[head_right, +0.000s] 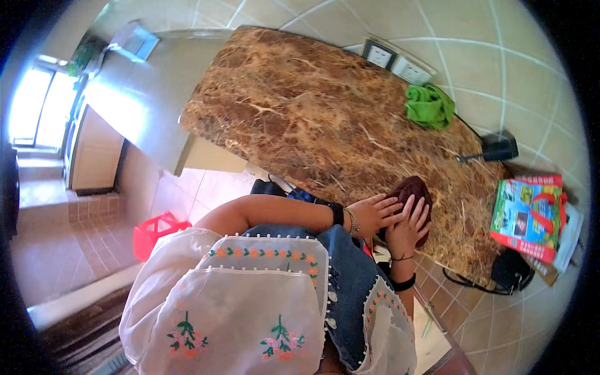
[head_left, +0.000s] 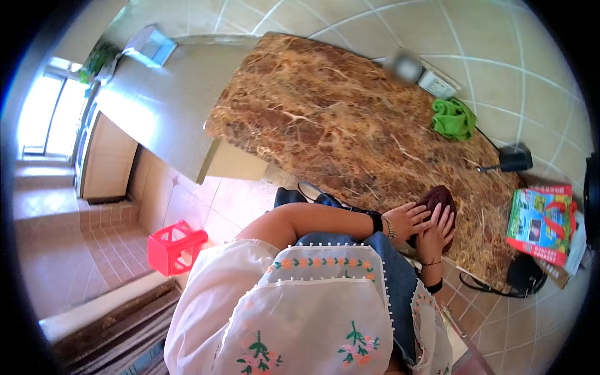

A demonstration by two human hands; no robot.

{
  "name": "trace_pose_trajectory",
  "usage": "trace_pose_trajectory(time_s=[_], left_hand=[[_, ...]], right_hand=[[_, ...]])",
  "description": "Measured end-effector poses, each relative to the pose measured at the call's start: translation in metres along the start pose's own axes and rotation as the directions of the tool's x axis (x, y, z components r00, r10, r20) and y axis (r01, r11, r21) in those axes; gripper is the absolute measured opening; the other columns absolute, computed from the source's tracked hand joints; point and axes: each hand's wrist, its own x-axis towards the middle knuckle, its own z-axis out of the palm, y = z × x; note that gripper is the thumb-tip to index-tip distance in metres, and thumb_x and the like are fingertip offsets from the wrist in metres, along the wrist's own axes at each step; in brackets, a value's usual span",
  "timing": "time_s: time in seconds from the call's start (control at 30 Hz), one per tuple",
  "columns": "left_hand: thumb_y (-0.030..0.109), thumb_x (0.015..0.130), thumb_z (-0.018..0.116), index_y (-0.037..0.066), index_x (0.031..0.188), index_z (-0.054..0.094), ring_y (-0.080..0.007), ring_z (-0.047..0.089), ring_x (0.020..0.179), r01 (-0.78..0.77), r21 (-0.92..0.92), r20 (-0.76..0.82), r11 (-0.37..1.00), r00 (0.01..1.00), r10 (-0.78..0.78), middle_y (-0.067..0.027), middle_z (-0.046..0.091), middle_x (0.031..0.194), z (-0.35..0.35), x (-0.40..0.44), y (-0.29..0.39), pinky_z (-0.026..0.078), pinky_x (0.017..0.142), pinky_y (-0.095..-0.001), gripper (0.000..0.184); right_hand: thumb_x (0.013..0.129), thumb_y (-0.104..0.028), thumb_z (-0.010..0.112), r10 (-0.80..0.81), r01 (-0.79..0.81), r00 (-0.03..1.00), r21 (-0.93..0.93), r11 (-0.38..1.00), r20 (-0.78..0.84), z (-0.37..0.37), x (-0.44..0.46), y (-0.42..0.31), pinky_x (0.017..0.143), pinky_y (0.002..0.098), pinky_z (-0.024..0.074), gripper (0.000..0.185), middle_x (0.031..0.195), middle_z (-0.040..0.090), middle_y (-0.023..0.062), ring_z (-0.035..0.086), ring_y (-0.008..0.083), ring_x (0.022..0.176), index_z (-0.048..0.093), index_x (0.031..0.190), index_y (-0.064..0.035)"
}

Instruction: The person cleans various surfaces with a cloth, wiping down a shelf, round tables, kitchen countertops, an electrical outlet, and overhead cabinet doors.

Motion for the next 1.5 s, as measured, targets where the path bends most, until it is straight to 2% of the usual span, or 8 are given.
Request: trace_pose_trajectory(time_s=[0.37, 0.5, 0.77, 0.9, 1.0, 1.3, 1.43, 1.5], left_hand=[[0.027, 0.089, 0.046, 0.016, 0.143, 0.023, -0.0245, 0.022, 0.137, 0.171, -0.124, -0.204, 0.977, 0.96, -0.194, -0.0087, 0.028, 0.146, -0.013, -0.131, -0.093, 0.012, 0.112, -0.0442, 0.06], [0.026, 0.086, 0.048, 0.015, 0.14, 0.031, -0.0238, 0.03, 0.134, 0.275, -0.096, -0.481, 0.957, 0.828, -0.287, -0.0078, 0.035, 0.143, 0.0, -0.197, -0.139, 0.016, 0.111, -0.0448, 0.058], [0.03, 0.074, 0.067, 0.01, 0.138, 0.033, -0.0253, 0.029, 0.133, 0.396, -0.253, -0.573, 0.883, 0.674, -0.466, -0.0103, 0.038, 0.14, -0.029, -0.344, -0.217, 0.021, 0.11, -0.0442, 0.076], [0.021, 0.075, 0.063, 0.007, 0.131, 0.041, -0.0272, 0.041, 0.125, 0.442, -0.228, -0.72, 0.868, 0.523, -0.455, -0.012, 0.047, 0.13, -0.035, -0.406, -0.248, 0.033, 0.104, -0.04, 0.062], [0.013, 0.083, 0.047, 0.007, 0.128, 0.043, -0.0286, 0.045, 0.12, 0.46, -0.203, -0.756, 0.864, 0.487, -0.437, -0.0154, 0.051, 0.124, -0.024, -0.447, -0.278, 0.038, 0.1, -0.0389, 0.046], [0.006, 0.076, 0.051, 0.006, 0.118, 0.049, -0.0291, 0.048, 0.116, 0.667, -0.4, -0.698, 0.629, 0.223, -0.68, -0.0128, 0.054, 0.119, 0.012, -0.574, -0.279, 0.041, 0.096, -0.0372, 0.042], [0.003, 0.075, 0.051, 0.006, 0.127, 0.046, -0.0324, 0.036, 0.128, 0.798, -0.383, -0.513, 0.465, 0.235, -0.826, -0.0142, 0.044, 0.133, 0.064, -0.615, -0.264, 0.032, 0.105, -0.0404, 0.053], [0.006, 0.076, 0.052, 0.008, 0.131, 0.042, -0.0329, 0.029, 0.131, 0.803, -0.395, -0.489, 0.446, 0.227, -0.842, -0.0147, 0.038, 0.138, 0.056, -0.614, -0.249, 0.028, 0.107, -0.0422, 0.057]], right_hand=[[0.092, -0.053, 0.027, -0.241, 0.243, 0.969, -0.026, 0.97, 0.045, -0.018, 0.052, -0.158, 0.104, 0.0616, 0.0096, 0.067, 0.15, 0.012, 0.0162, 0.009, 0.0365, 0.138, 0.018, 0.145, -0.0123], [0.093, -0.047, 0.032, -0.352, 0.354, 0.935, -0.051, 0.934, 0.046, -0.02, 0.073, -0.246, 0.104, 0.0614, 0.0094, 0.065, 0.15, 0.012, 0.0165, 0.008, 0.0366, 0.138, 0.016, 0.145, -0.0113], [0.09, -0.045, 0.037, -0.639, 0.638, 0.763, -0.052, 0.769, -0.097, -0.024, 0.116, -0.415, 0.102, 0.059, 0.0184, 0.064, 0.147, 0.021, 0.0175, 0.018, 0.0363, 0.135, 0.022, 0.143, -0.013], [0.09, -0.044, 0.037, -0.69, 0.685, 0.694, -0.105, 0.721, -0.206, -0.026, 0.12, -0.497, 0.097, 0.0554, 0.0281, 0.056, 0.141, 0.033, 0.0137, 0.03, 0.0327, 0.128, 0.035, 0.138, -0.0155], [0.088, -0.037, 0.042, -0.723, 0.75, 0.622, -0.037, 0.66, -0.302, -0.024, 0.117, -0.552, 0.091, 0.0504, 0.0342, 0.05, 0.132, 0.041, 0.0109, 0.038, 0.0309, 0.121, 0.041, 0.133, -0.0162], [0.085, -0.026, 0.051, -0.875, 0.901, 0.357, 0.367, 0.231, -0.326, 0.048, 0.092, -0.688, 0.101, 0.046, 0.0289, 0.037, 0.125, 0.048, 0.0147, 0.04, 0.0327, 0.119, 0.054, 0.118, -0.0093], [0.084, -0.043, 0.053, -0.922, 0.92, 0.32, 0.162, 0.357, 0.217, 0.059, 0.056, -0.695, 0.11, 0.0503, 0.0117, 0.075, 0.149, 0.008, 0.0181, 0.006, 0.0378, 0.138, 0.019, 0.144, -0.0122], [0.085, -0.044, 0.051, -0.862, 0.893, 0.32, 0.178, 0.413, 0.394, 0.039, 0.054, -0.704, 0.111, 0.0501, 0.0088, 0.075, 0.15, 0.006, 0.0182, 0.003, 0.0372, 0.138, 0.018, 0.144, -0.0116]])
